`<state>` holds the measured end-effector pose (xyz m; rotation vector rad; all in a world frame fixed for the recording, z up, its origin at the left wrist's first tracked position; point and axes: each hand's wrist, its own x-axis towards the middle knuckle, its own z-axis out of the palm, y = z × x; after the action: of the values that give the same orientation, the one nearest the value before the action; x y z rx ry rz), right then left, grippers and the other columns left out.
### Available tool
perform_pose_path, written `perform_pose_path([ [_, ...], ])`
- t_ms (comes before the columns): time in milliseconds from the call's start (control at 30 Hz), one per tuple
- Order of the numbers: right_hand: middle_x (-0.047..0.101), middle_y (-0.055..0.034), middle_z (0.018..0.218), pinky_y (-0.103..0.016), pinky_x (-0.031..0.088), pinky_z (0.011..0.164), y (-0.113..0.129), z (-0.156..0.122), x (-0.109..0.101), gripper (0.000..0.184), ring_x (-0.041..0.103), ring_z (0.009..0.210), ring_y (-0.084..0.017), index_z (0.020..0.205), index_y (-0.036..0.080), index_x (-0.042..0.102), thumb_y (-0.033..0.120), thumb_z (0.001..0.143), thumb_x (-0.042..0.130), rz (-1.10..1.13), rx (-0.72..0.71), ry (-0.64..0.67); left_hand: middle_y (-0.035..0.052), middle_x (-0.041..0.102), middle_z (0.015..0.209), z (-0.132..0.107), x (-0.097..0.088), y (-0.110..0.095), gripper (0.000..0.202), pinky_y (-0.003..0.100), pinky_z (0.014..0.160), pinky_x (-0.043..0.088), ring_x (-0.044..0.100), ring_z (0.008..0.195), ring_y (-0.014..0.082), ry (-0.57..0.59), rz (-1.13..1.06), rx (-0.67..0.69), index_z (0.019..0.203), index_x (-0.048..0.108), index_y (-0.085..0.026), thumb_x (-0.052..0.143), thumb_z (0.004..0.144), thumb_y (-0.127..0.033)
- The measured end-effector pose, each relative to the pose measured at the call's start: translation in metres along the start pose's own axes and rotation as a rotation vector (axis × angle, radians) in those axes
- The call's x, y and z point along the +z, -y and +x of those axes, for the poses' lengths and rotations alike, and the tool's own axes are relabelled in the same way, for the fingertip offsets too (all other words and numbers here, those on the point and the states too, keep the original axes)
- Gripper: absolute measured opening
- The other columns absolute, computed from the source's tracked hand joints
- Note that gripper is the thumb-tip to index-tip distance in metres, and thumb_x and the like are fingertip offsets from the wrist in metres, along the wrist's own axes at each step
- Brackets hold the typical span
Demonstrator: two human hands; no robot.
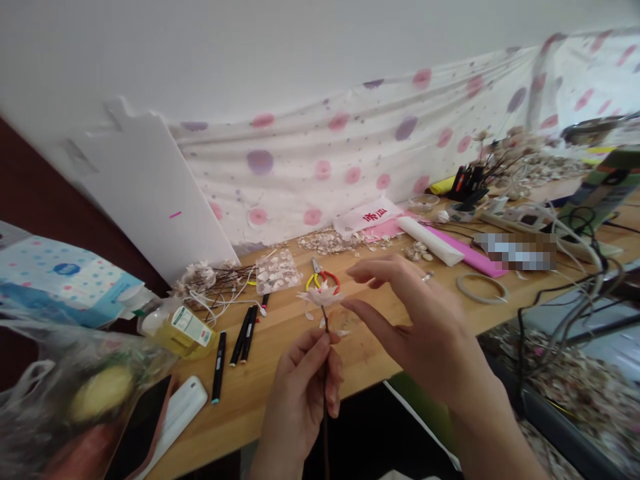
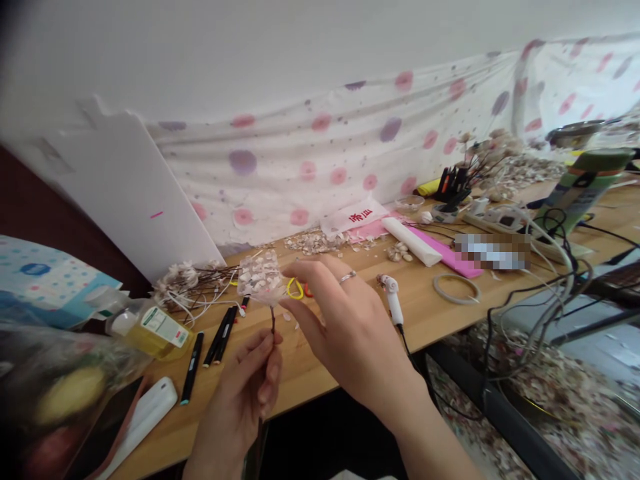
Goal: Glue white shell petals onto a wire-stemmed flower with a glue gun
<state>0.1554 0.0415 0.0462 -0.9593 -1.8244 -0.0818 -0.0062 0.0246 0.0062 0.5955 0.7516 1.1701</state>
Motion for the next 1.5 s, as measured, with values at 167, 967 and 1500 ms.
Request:
perform_pose_path([
  [167, 0.064, -0.0095, 0.114, -0.037, 0.054, 0.089, -0.008, -0.003, 0.004, 0.012, 0.064, 0.108, -0.022, 0.102, 0.020, 0.063, 0.016, 0.092, 0.066, 0.060, -0.018, 0.001, -0.0056, 0.061, 0.045, -0.002, 0.006, -0.003, 0.032, 0.007, 0.026, 0.037, 0.043, 0.028, -0.0001, 0.016, -0.110, -0.111, 0.070, 0.077, -0.012, 0.097, 0.053, -0.031],
  [967, 0.060, -0.0021, 0.094, -0.036, 0.050, 0.083, 0.002, -0.029, 0.015, 0.012, 0.061, 0.094, -0.020, 0.095, 0.024, 0.058, 0.015, 0.090, 0.066, 0.284, 0.257, -0.234, -0.0060, 0.059, 0.046, -0.012, 0.007, 0.005, 0.027, 0.006, 0.026, 0.037, 0.044, 0.030, -0.0005, 0.082, -0.248, -0.198, 0.072, 0.076, -0.010, 0.095, 0.058, -0.024],
  [1500, 0.061, -0.0035, 0.093, -0.035, 0.051, 0.081, 0.010, -0.030, 0.025, 0.012, 0.062, 0.089, -0.019, 0.080, 0.022, 0.062, 0.014, 0.088, 0.067, 0.164, 0.228, -0.243, -0.0049, 0.061, 0.048, -0.005, -0.004, 0.024, 0.019, 0.005, 0.024, 0.034, 0.031, 0.027, -0.0020, 0.284, -0.304, -0.173, 0.078, 0.079, -0.014, 0.087, 0.072, -0.030],
])
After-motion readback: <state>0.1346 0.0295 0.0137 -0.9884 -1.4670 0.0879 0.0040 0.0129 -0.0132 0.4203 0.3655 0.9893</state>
